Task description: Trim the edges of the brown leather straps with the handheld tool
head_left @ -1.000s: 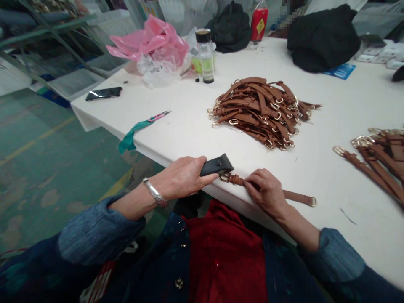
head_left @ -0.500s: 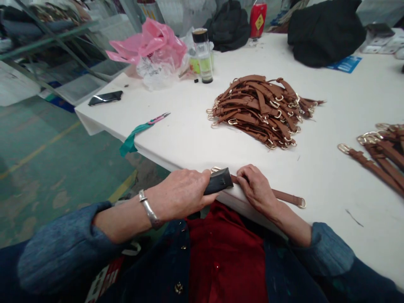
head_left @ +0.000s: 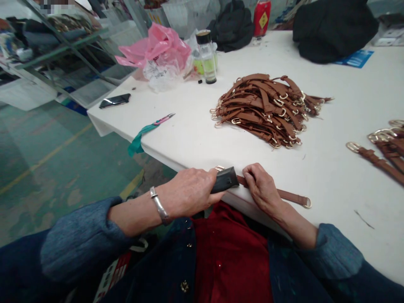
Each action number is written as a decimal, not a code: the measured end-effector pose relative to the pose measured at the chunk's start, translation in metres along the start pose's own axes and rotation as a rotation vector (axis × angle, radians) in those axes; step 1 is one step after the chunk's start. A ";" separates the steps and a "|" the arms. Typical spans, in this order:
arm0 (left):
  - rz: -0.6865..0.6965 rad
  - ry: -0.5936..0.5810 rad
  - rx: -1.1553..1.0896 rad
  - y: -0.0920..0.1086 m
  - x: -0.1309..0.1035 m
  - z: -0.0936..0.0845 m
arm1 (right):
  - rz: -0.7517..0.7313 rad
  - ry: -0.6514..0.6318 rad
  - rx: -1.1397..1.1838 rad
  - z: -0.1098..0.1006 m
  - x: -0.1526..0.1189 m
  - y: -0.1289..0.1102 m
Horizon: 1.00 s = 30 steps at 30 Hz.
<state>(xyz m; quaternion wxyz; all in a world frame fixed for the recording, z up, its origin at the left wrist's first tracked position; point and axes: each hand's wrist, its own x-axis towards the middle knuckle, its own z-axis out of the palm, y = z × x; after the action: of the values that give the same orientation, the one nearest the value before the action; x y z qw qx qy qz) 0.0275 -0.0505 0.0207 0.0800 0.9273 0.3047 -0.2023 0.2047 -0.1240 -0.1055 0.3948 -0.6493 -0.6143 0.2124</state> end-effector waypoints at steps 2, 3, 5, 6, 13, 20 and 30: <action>-0.005 -0.019 0.004 0.000 0.000 -0.003 | -0.020 -0.016 0.010 0.000 0.000 -0.001; -0.002 -0.018 0.007 0.001 0.002 -0.004 | -0.025 -0.020 0.012 0.000 0.000 -0.001; 0.006 0.000 0.014 0.002 0.008 -0.005 | -0.015 -0.006 0.015 -0.001 0.000 -0.001; 0.006 0.014 0.017 0.003 0.011 -0.004 | -0.008 0.009 0.019 -0.001 0.000 -0.001; -0.056 0.090 -0.032 0.000 0.020 0.007 | 0.003 0.033 0.063 -0.002 -0.001 0.000; -0.032 0.040 -0.065 -0.001 -0.001 0.010 | 0.005 0.045 0.067 -0.001 -0.003 -0.002; -0.081 0.126 -0.028 0.006 0.018 0.012 | 0.023 0.090 0.056 0.000 -0.001 -0.001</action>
<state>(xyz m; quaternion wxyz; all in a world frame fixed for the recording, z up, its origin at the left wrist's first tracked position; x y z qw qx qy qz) 0.0401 -0.0487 0.0018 0.0655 0.9239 0.3491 -0.1421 0.2040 -0.1252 -0.1052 0.4375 -0.6540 -0.5823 0.2043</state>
